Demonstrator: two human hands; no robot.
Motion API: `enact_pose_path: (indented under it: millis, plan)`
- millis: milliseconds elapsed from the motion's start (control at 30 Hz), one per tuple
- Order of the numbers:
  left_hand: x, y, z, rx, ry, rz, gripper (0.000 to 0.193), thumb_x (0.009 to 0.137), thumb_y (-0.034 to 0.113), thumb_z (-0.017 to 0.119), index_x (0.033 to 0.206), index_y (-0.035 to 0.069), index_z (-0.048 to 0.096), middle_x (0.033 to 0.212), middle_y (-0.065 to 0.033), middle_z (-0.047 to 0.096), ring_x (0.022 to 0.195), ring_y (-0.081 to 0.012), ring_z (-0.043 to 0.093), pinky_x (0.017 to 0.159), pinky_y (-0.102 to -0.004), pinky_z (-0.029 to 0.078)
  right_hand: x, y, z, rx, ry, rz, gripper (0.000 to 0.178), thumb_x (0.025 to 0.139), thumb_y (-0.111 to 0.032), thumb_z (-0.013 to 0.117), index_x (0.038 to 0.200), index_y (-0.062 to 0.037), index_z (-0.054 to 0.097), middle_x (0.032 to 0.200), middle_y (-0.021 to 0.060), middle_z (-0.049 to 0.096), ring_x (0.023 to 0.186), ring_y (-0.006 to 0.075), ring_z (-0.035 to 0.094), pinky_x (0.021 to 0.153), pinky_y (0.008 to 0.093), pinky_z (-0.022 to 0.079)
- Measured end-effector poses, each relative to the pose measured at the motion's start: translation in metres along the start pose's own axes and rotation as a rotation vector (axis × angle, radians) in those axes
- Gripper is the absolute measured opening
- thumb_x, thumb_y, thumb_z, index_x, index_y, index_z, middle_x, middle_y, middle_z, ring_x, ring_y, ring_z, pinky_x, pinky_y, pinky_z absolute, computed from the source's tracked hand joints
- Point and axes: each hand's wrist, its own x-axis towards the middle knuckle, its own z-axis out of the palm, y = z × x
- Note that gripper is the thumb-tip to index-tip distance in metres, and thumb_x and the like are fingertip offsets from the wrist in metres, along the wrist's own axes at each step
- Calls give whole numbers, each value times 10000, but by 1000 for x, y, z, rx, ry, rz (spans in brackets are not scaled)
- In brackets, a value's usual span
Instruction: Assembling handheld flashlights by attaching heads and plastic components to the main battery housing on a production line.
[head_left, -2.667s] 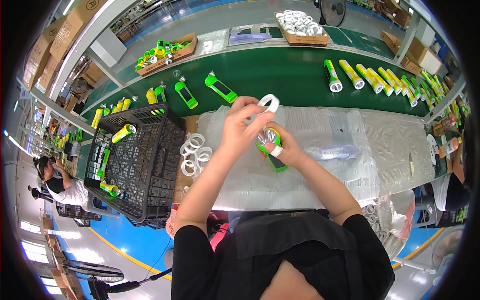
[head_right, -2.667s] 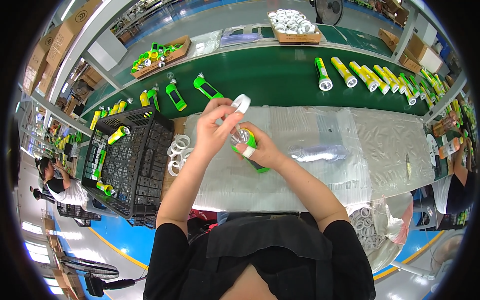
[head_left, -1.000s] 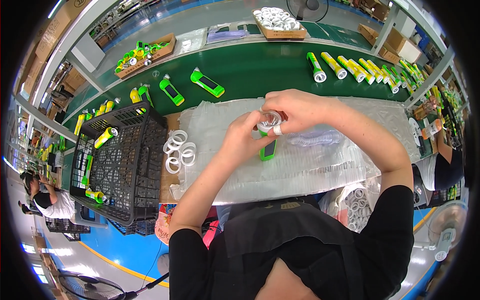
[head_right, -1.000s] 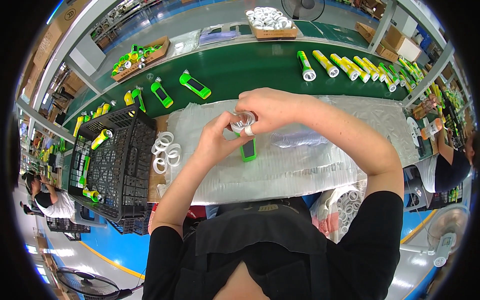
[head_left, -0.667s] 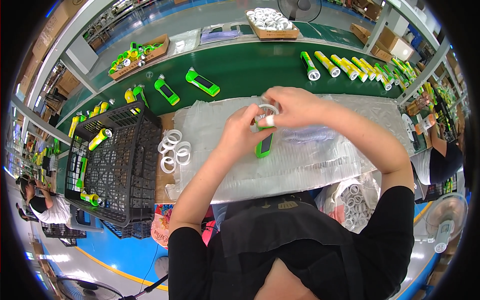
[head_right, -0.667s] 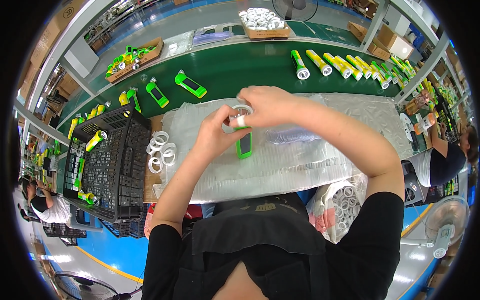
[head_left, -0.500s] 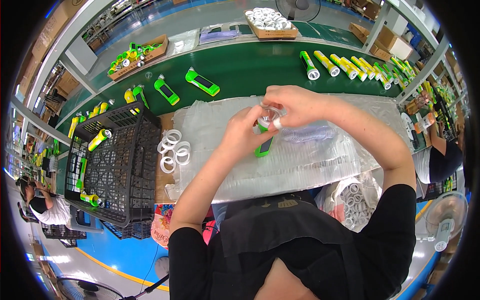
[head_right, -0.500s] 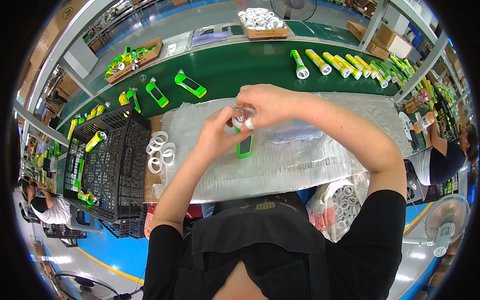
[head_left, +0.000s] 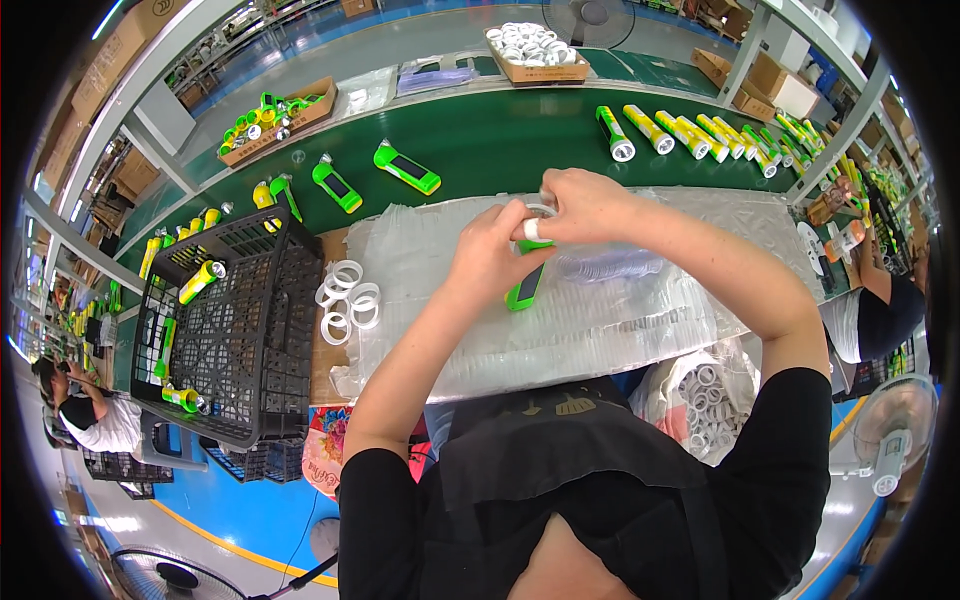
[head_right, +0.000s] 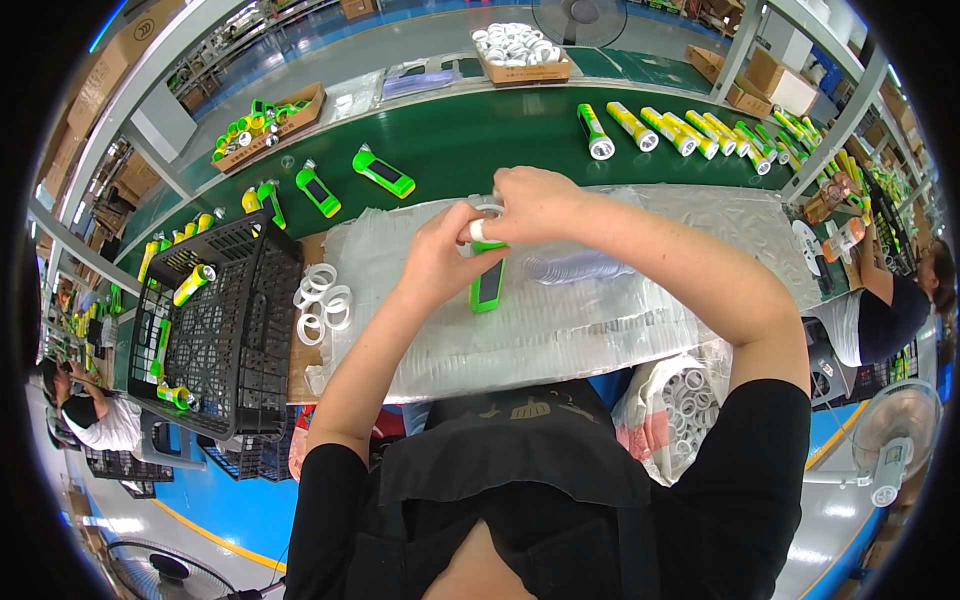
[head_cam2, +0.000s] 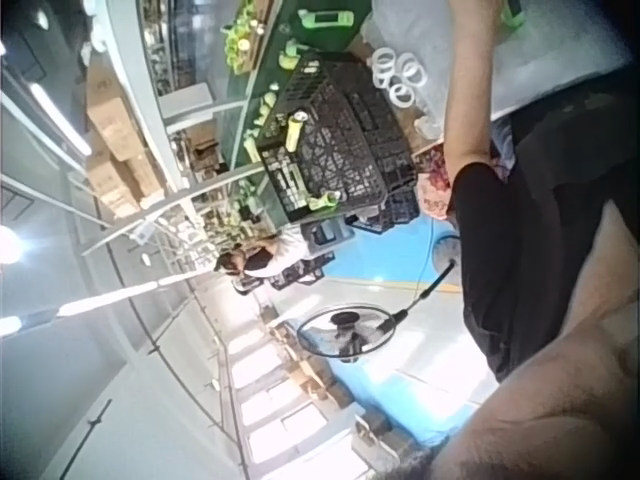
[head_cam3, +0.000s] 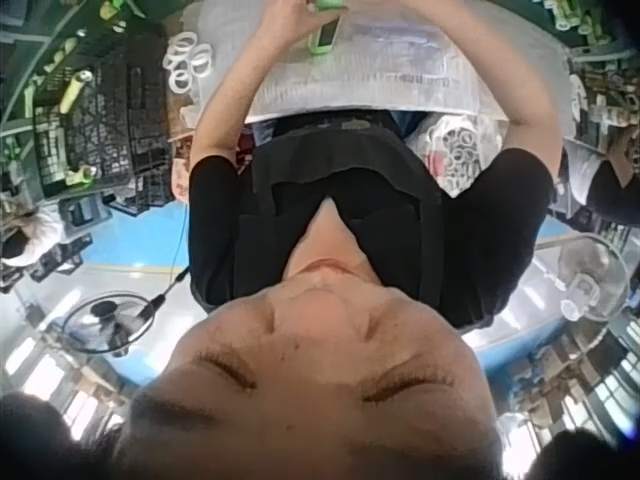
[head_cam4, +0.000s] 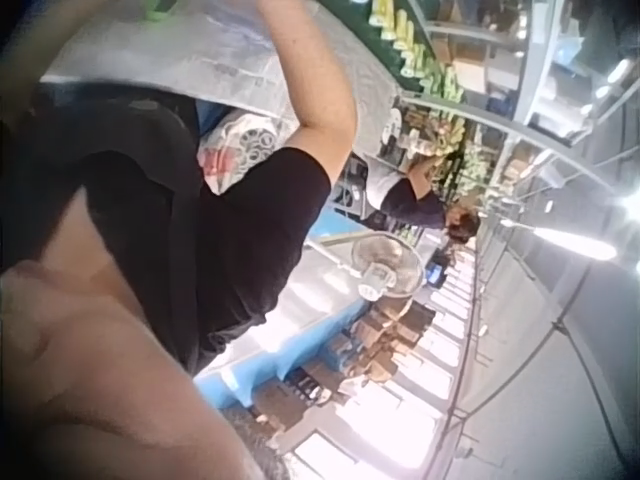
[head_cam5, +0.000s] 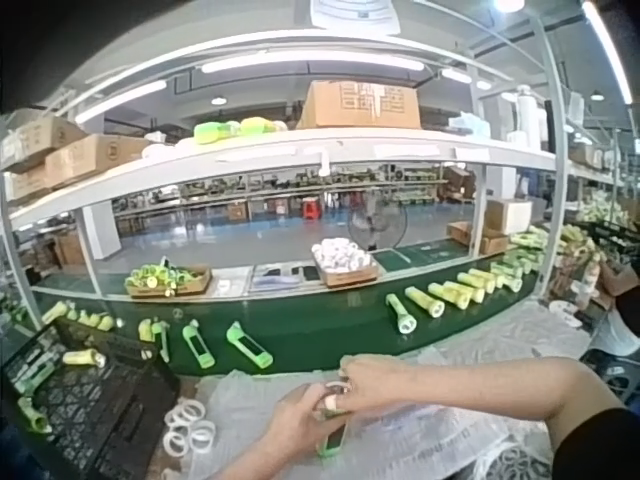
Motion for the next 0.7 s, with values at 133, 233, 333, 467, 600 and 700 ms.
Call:
enact_pose_path:
  millis: [133, 233, 333, 467, 600, 700]
  plan:
    - [-2, 1, 1, -42, 30, -30, 390, 658, 126, 854, 906, 78, 557, 804, -61, 643, 717, -231, 629, 615, -335, 502, 3, 23, -5, 124, -52, -586, 441, 811, -393, 700, 1023, -12, 639, 1127, 134, 620, 1014, 298, 592, 838, 381, 483]
    - [-2, 5, 4, 100, 27, -28, 401, 656, 135, 860, 900, 86, 546, 821, -63, 651, 698, -224, 616, 618, -330, 498, 0, 0, 0, -114, -34, -331, 514, 758, -472, 699, 943, 7, 664, 1026, 165, 654, 927, 304, 636, 776, 381, 513]
    - [-3, 4, 2, 64, 19, -42, 406, 654, 131, 862, 899, 80, 542, 812, -61, 645, 684, -214, 608, 609, -320, 497, 3, -9, -2, -211, -65, -23, 602, 722, -538, 689, 880, 43, 671, 909, 182, 667, 847, 324, 654, 716, 401, 523]
    - [-3, 0, 2, -29, 43, -63, 393, 656, 173, 856, 898, 90, 558, 811, -64, 632, 701, -237, 626, 596, -367, 500, 16, 24, 2, 101, -84, -489, 673, 698, -536, 739, 1024, 43, 634, 988, 176, 654, 921, 312, 639, 760, 388, 508]
    - [-5, -7, -3, -6, 34, -80, 406, 663, 126, 861, 921, 75, 551, 785, -45, 627, 685, -196, 602, 606, -307, 490, 10, -6, -3, -140, -131, 2, 635, 750, -468, 736, 1124, 26, 596, 1041, 167, 634, 960, 299, 625, 786, 377, 497]
    - [1, -3, -1, -7, 50, -45, 394, 669, 135, 863, 916, 79, 561, 776, -44, 623, 680, -186, 597, 607, -303, 486, 18, 25, -1, 170, -24, -427, 582, 759, -497, 705, 1027, 17, 648, 930, 149, 642, 869, 292, 641, 733, 383, 509]
